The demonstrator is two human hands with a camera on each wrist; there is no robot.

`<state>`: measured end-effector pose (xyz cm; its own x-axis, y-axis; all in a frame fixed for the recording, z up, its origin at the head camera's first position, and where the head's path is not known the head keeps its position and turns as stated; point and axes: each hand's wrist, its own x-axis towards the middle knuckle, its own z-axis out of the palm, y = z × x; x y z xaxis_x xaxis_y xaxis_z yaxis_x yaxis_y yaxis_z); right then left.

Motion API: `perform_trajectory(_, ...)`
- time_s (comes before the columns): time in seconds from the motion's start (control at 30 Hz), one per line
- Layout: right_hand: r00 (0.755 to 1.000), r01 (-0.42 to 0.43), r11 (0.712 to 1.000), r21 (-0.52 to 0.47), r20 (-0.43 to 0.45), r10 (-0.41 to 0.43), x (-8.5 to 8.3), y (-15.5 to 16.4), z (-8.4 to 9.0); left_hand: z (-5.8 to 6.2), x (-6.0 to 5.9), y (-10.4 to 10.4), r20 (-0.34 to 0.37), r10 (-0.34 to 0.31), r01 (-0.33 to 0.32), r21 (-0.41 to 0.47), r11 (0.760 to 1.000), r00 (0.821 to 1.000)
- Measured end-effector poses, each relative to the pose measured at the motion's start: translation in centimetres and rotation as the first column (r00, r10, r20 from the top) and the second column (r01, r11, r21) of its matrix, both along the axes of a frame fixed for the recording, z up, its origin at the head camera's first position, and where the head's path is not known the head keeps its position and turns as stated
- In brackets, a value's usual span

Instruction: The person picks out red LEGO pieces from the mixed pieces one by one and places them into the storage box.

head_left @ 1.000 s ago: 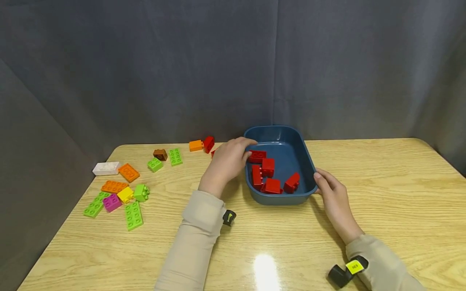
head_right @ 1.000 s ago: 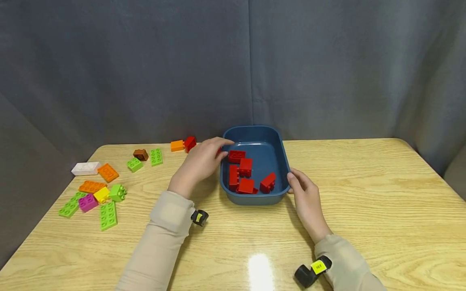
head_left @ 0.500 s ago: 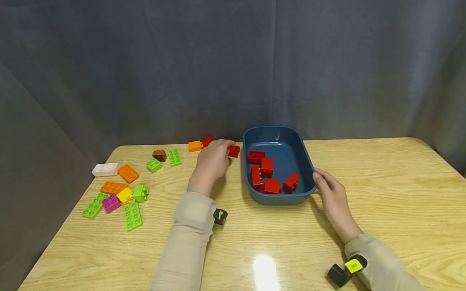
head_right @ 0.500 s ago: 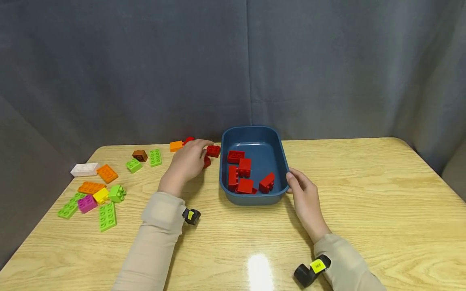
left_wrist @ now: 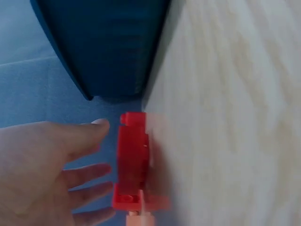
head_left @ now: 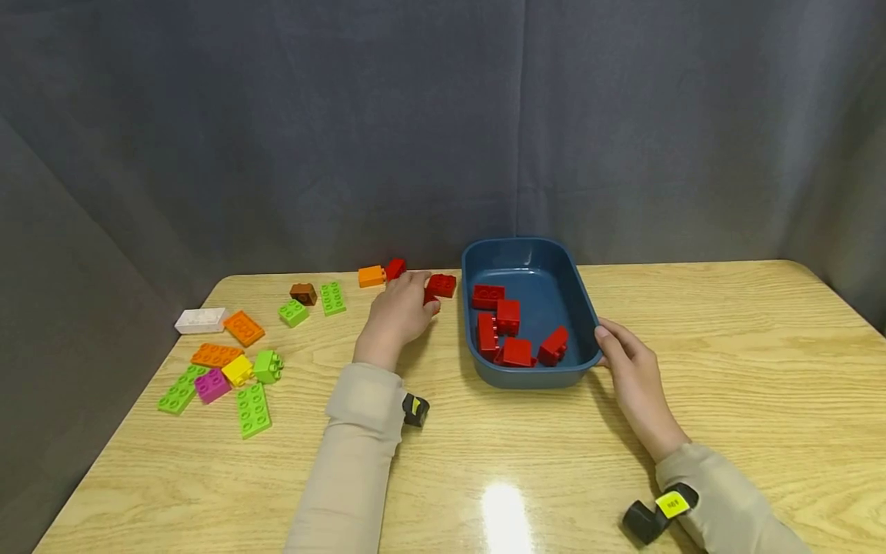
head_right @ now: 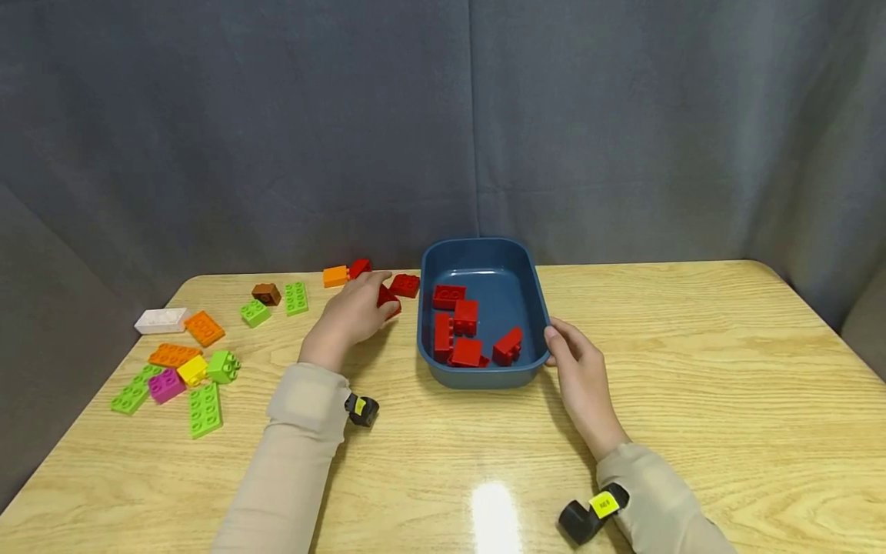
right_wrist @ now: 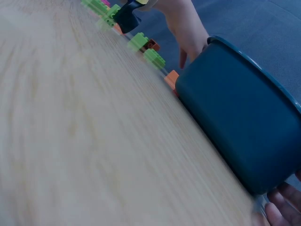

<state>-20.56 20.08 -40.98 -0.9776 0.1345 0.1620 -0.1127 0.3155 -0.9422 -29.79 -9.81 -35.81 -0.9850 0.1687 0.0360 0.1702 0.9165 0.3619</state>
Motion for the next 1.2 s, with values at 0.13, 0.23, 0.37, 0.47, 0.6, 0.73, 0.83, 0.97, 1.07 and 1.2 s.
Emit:
perform_trajectory(0.13, 1.000, 0.002, 1.000, 0.004, 0.002, -0.002, -0.07, 0.03, 0.01, -0.33, -0.22, -0.19, 0.043, 0.021, -0.021, 0.006, 1.000, 0.999)
perform_trajectory(0.23, 1.000, 0.002, 1.000, 0.007, 0.006, -0.002, -0.08, 0.07, 0.10, -0.43, -0.33, -0.26, 0.048, 0.023, -0.023, 0.000, 1.000, 0.999)
perform_trajectory(0.37, 1.000, 0.001, 1.000, 0.004, 0.009, -0.001, -0.09, 0.07, 0.14, -0.49, -0.28, -0.37, 0.058, 0.018, -0.016, -0.038, 0.999, 0.998)
perform_trajectory(0.47, 1.000, -0.001, 1.000, -0.002, 0.006, 0.001, -0.11, 0.03, 0.11, -0.53, -0.07, -0.43, 0.083, 0.020, -0.015, -0.059, 0.998, 0.996)
perform_trajectory(0.6, 1.000, -0.002, 1.000, -0.005, 0.004, 0.002, -0.12, 0.02, 0.02, -0.49, 0.22, -0.43, 0.116, 0.034, -0.028, -0.053, 0.998, 0.993)
perform_trajectory(0.73, 1.000, -0.001, 1.000, 0.004, 0.006, 0.001, -0.08, 0.07, -0.03, -0.40, 0.38, -0.39, 0.132, 0.043, -0.036, -0.054, 0.998, 0.990)
perform_trajectory(0.83, 1.000, -0.004, 1.000, 0.005, 0.006, 0.004, -0.04, 0.10, -0.05, -0.38, 0.42, -0.35, 0.139, 0.041, -0.034, -0.058, 0.998, 0.989)
perform_trajectory(0.97, 1.000, -0.007, 1.000, 0.001, 0.002, 0.007, -0.05, 0.10, -0.09, -0.44, 0.45, -0.35, 0.147, 0.040, -0.032, -0.055, 0.998, 0.988)
perform_trajectory(1.07, 1.000, -0.009, 1.000, -0.004, -0.002, 0.009, -0.07, 0.07, -0.09, -0.43, 0.51, -0.44, 0.153, 0.049, -0.040, -0.059, 0.997, 0.987)
perform_trajectory(1.2, 1.000, -0.011, 1.000, -0.011, -0.001, 0.011, -0.07, 0.02, -0.03, -0.30, 0.65, -0.62, 0.158, 0.070, -0.059, -0.071, 0.996, 0.985)
